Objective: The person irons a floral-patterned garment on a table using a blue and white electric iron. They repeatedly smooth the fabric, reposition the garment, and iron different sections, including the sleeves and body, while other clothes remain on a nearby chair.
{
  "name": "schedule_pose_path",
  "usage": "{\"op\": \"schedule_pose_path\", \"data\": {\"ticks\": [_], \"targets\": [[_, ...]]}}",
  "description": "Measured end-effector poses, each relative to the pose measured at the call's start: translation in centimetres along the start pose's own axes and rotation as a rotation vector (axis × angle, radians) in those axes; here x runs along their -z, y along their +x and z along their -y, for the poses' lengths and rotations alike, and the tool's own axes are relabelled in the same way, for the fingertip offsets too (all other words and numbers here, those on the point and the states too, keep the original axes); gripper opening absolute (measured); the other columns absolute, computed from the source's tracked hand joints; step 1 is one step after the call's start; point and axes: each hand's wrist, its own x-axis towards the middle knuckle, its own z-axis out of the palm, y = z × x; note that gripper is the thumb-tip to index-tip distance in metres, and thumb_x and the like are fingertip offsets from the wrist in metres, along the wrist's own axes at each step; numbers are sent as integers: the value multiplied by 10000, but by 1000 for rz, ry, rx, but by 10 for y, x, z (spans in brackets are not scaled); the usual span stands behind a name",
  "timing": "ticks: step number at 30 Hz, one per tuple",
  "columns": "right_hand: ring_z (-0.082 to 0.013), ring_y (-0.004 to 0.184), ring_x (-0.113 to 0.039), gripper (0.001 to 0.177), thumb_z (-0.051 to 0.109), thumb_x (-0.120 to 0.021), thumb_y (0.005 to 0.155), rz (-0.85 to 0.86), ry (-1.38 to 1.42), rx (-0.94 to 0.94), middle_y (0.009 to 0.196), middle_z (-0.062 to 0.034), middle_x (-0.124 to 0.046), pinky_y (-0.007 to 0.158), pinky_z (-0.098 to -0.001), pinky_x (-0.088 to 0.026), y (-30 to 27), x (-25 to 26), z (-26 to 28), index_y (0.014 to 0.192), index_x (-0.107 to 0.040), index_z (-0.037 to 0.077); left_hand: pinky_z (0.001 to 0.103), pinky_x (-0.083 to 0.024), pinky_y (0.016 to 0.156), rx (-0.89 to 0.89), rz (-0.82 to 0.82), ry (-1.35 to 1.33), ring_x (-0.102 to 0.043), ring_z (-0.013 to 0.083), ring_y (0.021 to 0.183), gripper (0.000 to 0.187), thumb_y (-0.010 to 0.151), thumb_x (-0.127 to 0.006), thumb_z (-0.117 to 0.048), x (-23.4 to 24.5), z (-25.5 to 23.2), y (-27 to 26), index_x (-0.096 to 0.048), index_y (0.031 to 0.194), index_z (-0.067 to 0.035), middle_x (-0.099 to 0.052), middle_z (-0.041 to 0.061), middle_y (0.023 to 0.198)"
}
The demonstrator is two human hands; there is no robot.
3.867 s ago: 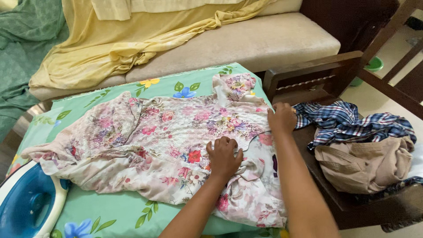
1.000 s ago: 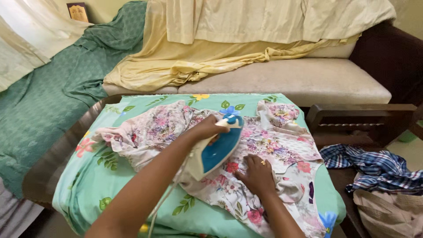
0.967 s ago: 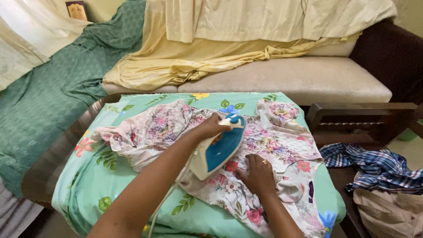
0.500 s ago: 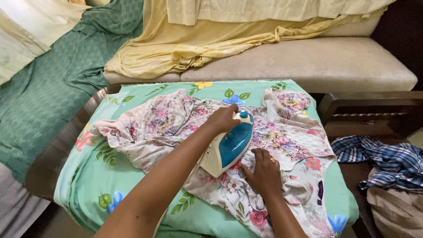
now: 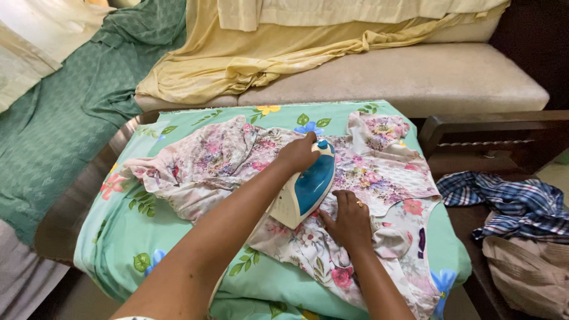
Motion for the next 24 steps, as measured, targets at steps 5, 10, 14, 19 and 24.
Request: {"op": "schedule_pose_path", "data": {"ticks": [5, 10, 14, 19, 24], "targets": [[-297, 1053, -650, 671, 458, -798, 751, -25, 14, 8, 1224, -109, -614, 836, -485, -490, 1, 1, 0, 1272, -595, 87, 541, -545, 840, -96, 38, 153, -706, 413, 992, 444, 949, -509, -262, 0, -15, -13, -523, 1391, -301, -739, 189, 1051], [-287, 1036, -655, 662, 456, -793, 768, -9, 17, -2, 1233, -101, -614, 830, -480, -493, -1, -2, -2, 1280, -591, 88, 540, -547, 826, -140, 89, 231, -710, 406, 999, 360, 977, -502, -267, -1, -11, 3, -539, 1335, -290, -740, 176, 1080], [-289, 1028, -653, 655, 456, -796, 774, -18, 12, 12, 1218, -110, -617, 815, -478, -491, -1, 0, -1, 1274, -599, 83, 547, -535, 852, -117, 131, 197, -703, 426, 1002, 407, 999, -453, -242, -6, -4, 8, -507, 1402, -253, -734, 207, 1091], [-300, 1025, -652, 619, 450, -786, 782, -14, 44, 3, 1202, -109, -629, 845, -472, -491, -1, 2, 0, 1245, -619, 74, 540, -533, 890, 44, 114, 115, -683, 461, 1017, 792, 973, -525, -322, -19, 1, 3, -141, 1585, 1, -702, 298, 1099], [-316, 1062, -635, 605, 437, -773, 800, -38, 46, 20, 1182, -126, -628, 889, -477, -471, -1, 0, -3, 1247, -614, 61, 525, -521, 921, 54, 153, 95, -663, 468, 1067, 809, 994, -495, -310, -24, 4, 9, -52, 1590, 10, -669, 315, 1170]]}}
